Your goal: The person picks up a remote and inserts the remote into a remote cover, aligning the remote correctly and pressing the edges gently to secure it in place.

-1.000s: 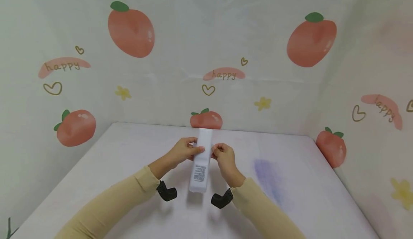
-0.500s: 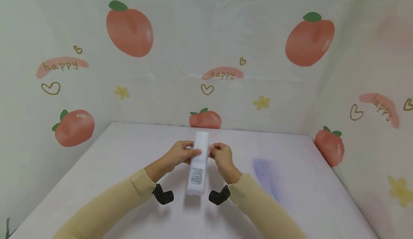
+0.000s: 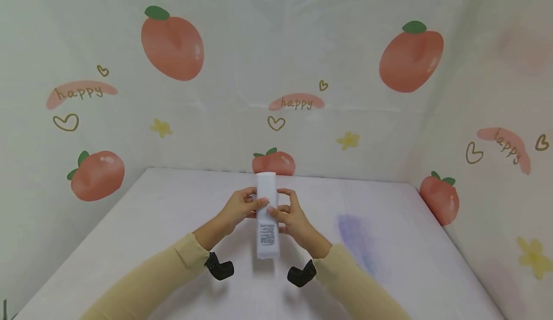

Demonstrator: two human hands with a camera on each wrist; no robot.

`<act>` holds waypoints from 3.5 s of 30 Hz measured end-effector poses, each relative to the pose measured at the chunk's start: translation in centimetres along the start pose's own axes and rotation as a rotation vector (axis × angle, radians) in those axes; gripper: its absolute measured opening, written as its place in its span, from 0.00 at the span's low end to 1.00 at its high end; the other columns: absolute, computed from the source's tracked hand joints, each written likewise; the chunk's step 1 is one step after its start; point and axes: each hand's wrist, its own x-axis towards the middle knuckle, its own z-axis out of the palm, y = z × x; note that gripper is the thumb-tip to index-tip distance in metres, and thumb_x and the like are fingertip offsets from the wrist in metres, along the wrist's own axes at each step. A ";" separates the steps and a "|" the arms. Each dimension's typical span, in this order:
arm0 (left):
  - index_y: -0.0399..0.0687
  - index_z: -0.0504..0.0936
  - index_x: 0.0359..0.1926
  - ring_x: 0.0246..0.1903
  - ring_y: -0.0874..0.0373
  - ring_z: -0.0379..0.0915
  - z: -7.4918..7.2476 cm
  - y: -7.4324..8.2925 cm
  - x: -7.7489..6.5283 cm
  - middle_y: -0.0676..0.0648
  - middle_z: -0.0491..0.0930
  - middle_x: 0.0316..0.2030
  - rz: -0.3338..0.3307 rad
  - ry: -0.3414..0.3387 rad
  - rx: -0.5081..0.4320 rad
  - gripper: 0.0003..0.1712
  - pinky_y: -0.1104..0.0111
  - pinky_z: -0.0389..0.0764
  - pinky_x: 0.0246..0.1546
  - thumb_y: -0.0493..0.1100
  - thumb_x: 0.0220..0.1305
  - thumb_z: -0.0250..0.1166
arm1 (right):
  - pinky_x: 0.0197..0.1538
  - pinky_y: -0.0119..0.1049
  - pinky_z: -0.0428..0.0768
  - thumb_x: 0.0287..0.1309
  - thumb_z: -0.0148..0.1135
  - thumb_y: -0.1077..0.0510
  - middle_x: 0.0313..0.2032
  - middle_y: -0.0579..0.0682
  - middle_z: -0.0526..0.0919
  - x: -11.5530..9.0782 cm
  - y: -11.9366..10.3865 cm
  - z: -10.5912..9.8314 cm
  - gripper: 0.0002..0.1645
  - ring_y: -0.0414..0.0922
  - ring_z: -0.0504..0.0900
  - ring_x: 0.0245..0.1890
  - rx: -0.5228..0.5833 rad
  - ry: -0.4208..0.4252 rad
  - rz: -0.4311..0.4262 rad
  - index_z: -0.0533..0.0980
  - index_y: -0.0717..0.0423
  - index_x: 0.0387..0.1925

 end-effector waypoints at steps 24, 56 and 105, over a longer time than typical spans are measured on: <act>0.31 0.71 0.55 0.38 0.60 0.80 -0.6 -1.2 -1.4 0.38 0.74 0.48 0.167 0.190 -0.257 0.21 0.63 0.83 0.48 0.35 0.63 0.65 | 0.44 0.49 0.83 0.59 0.65 0.64 0.40 0.49 0.75 2.3 4.1 -0.9 0.46 0.46 0.79 0.42 -0.065 0.240 0.000 0.53 0.46 0.72; 0.46 0.75 0.24 0.27 0.63 0.74 3.2 -2.1 -1.9 0.54 0.75 0.26 -0.098 0.175 -0.432 0.12 0.73 0.79 0.35 0.31 0.63 0.62 | 0.42 0.47 0.84 0.71 0.50 0.48 0.43 0.59 0.78 1.9 3.7 -2.4 0.27 0.46 0.83 0.39 -0.181 0.103 0.046 0.50 0.58 0.57; 0.45 0.68 0.63 0.40 0.55 0.78 2.1 -1.2 -0.6 0.37 0.74 0.48 0.037 -0.034 -0.091 0.28 0.57 0.84 0.44 0.43 0.64 0.66 | 0.43 0.54 0.84 0.69 0.55 0.54 0.43 0.65 0.81 1.9 3.1 -2.8 0.25 0.50 0.84 0.39 -0.274 0.203 0.089 0.54 0.59 0.56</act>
